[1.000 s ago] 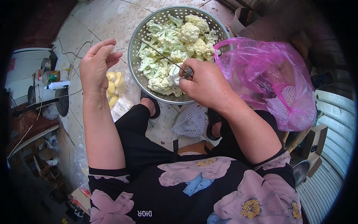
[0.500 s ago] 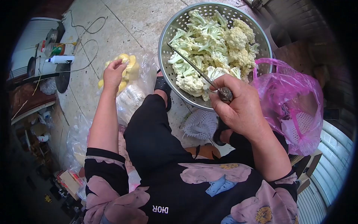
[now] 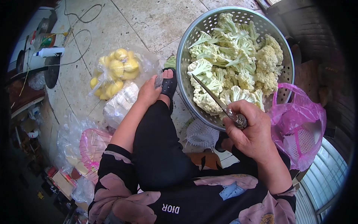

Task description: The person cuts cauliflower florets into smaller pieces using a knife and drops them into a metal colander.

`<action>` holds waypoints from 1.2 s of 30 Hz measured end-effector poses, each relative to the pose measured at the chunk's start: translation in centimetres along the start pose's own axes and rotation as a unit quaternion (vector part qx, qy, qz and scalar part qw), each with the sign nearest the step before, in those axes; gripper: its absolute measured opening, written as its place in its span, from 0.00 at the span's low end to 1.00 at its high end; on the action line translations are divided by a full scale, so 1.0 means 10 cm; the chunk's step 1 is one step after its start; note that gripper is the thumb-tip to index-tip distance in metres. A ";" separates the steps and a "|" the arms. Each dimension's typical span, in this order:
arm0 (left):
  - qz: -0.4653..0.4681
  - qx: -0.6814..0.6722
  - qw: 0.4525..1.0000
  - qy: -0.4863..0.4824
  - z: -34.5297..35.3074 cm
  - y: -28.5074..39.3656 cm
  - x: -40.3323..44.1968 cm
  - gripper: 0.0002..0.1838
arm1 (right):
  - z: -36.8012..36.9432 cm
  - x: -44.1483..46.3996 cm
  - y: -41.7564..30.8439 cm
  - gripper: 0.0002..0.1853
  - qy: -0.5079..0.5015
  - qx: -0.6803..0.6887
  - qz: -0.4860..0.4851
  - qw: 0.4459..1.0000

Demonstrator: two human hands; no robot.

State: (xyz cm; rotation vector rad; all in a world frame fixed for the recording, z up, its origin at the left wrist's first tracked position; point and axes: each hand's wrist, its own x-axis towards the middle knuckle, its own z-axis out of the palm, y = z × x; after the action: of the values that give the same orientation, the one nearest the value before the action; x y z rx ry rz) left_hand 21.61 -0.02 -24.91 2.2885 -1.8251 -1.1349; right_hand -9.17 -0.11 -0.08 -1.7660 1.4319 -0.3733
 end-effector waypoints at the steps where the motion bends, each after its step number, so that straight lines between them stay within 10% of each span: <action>1: 0.010 -0.034 0.999 -0.016 0.04 -0.01 -0.04 0.35 | 0.02 0.02 -0.01 0.10 -0.003 -0.002 0.001 1.000; 10: -0.025 -0.223 0.955 0.193 -0.22 -0.26 0.30 0.15 | 0.16 0.13 -0.11 0.09 -0.039 -0.014 -0.007 0.999; 16: -0.015 0.015 0.952 0.307 -0.65 -0.43 0.86 0.10 | 0.13 0.16 -0.16 0.10 -0.030 -0.006 -0.063 0.998; 36: 0.016 0.419 0.904 -0.082 -0.44 -0.21 1.35 0.18 | -0.02 0.31 -0.09 0.11 -0.010 0.009 -0.028 1.000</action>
State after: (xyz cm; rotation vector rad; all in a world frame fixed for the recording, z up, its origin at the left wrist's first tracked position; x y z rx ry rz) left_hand 26.55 -12.61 -29.70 2.5457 -2.8272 -0.5874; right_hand -7.69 -3.04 -0.07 -1.7928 1.3643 -0.3954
